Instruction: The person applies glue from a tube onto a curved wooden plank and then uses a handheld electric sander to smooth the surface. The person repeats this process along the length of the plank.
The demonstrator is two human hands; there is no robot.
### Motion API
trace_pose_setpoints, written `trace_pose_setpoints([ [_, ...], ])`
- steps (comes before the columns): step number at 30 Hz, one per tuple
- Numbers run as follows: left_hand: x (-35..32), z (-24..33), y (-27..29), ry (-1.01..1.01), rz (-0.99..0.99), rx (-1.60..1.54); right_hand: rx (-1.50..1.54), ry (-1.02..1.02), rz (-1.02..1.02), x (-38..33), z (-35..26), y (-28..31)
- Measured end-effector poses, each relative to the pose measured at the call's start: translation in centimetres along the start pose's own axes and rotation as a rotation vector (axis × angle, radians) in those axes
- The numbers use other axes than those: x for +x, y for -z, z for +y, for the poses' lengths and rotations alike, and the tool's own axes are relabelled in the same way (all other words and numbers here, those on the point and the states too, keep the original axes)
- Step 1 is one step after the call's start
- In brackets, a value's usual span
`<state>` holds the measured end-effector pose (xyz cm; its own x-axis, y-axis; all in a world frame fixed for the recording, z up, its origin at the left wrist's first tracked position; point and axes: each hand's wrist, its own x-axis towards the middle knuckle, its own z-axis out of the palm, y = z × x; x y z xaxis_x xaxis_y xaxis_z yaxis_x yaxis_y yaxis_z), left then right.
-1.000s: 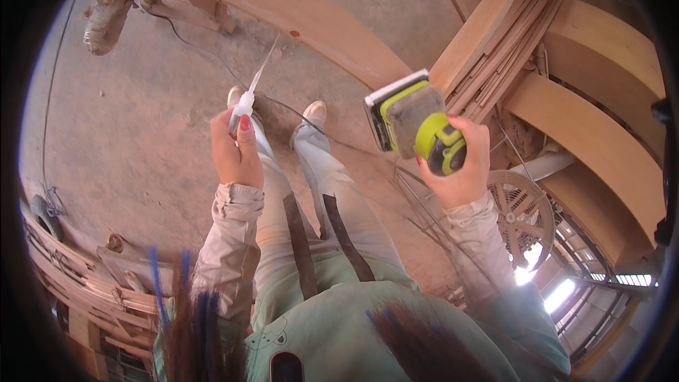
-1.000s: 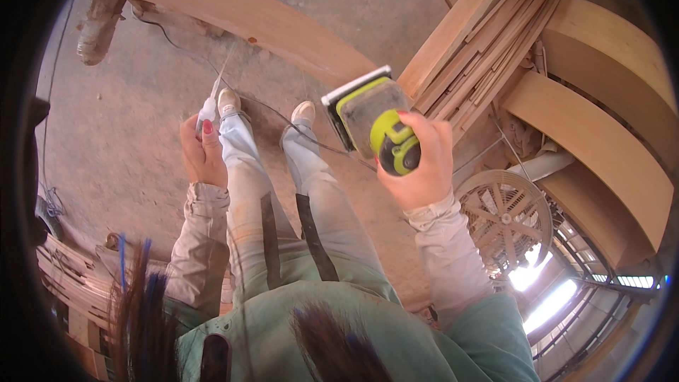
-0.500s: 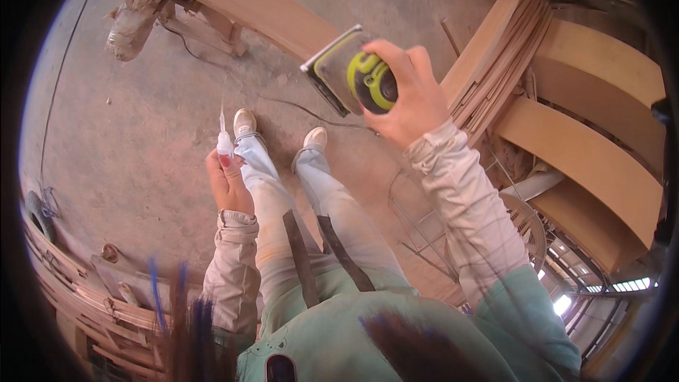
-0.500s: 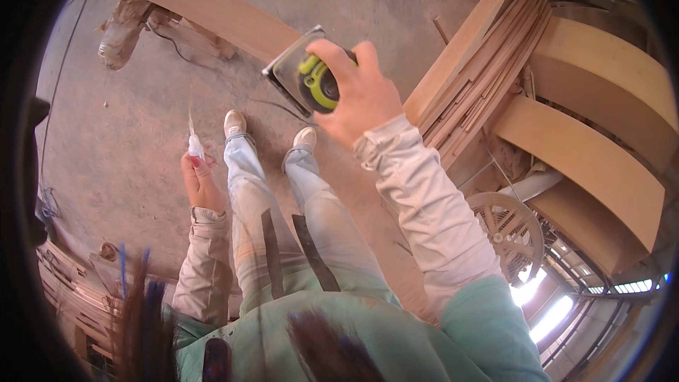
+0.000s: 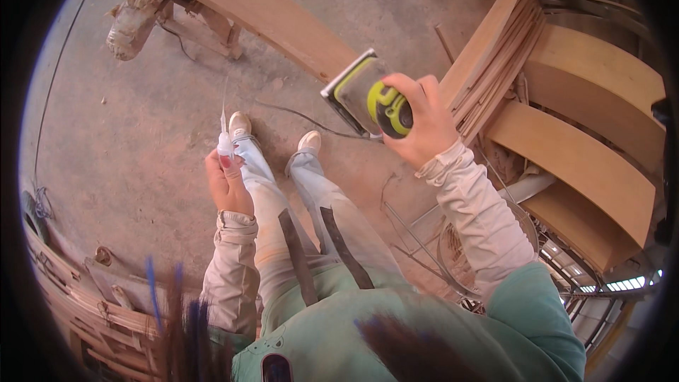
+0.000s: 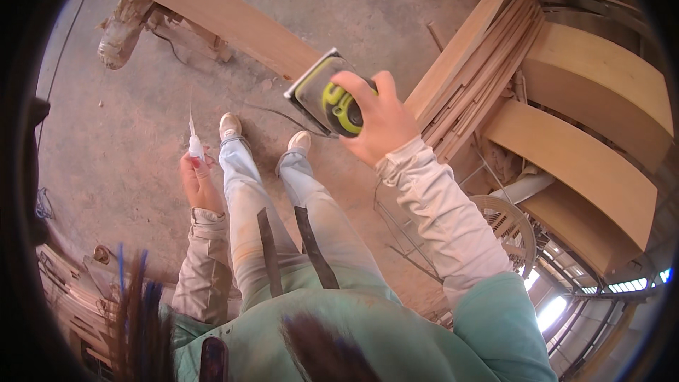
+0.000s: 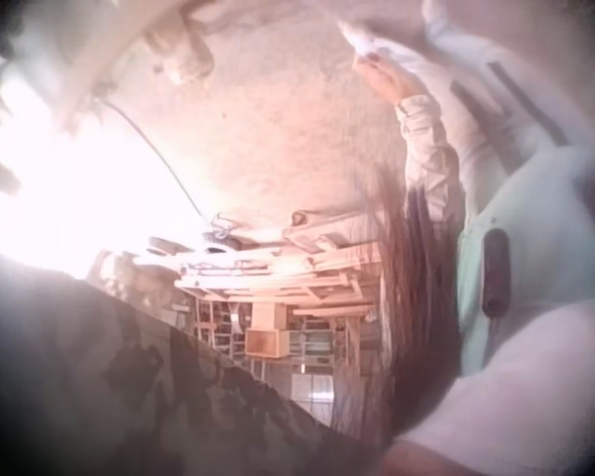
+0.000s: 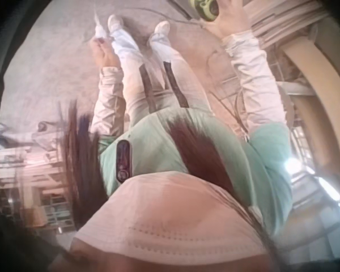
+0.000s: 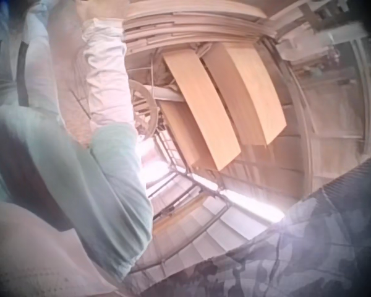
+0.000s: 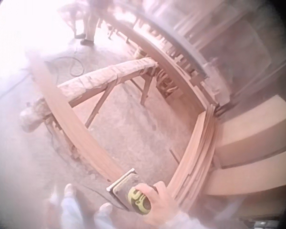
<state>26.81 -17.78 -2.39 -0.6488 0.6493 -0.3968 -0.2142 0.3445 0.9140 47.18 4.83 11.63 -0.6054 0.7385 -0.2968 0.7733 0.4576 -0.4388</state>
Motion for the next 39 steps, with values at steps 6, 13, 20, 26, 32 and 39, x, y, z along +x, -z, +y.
trace_pose_setpoints([
  [6, 0.1, 0.3, -0.2, 0.006, -0.033, 0.009, -0.001, 0.006, 0.007, 2.9, -2.3, -0.2],
  [13, 0.3, -0.3, -0.3, -0.004, -0.038, 0.012, -0.006, -0.029, -0.018, 1.7, -1.9, 0.0],
  [20, 0.8, 0.3, -1.0, 0.023, -0.042, -0.035, 0.005, -0.026, -0.009, 2.8, -2.9, -0.6],
  [26, 1.3, 0.8, -1.5, 0.010, -0.038, 0.116, 0.026, -0.066, 0.088, -1.7, 0.2, -0.4],
  [32, 4.3, 2.4, -2.2, -0.124, 0.016, 0.355, 0.062, -0.034, 0.200, -4.4, 0.3, -0.3],
  [39, 6.3, 3.5, -1.9, -0.208, 0.070, 0.446, 0.071, -0.066, 0.229, -5.2, 0.0, 0.3],
])
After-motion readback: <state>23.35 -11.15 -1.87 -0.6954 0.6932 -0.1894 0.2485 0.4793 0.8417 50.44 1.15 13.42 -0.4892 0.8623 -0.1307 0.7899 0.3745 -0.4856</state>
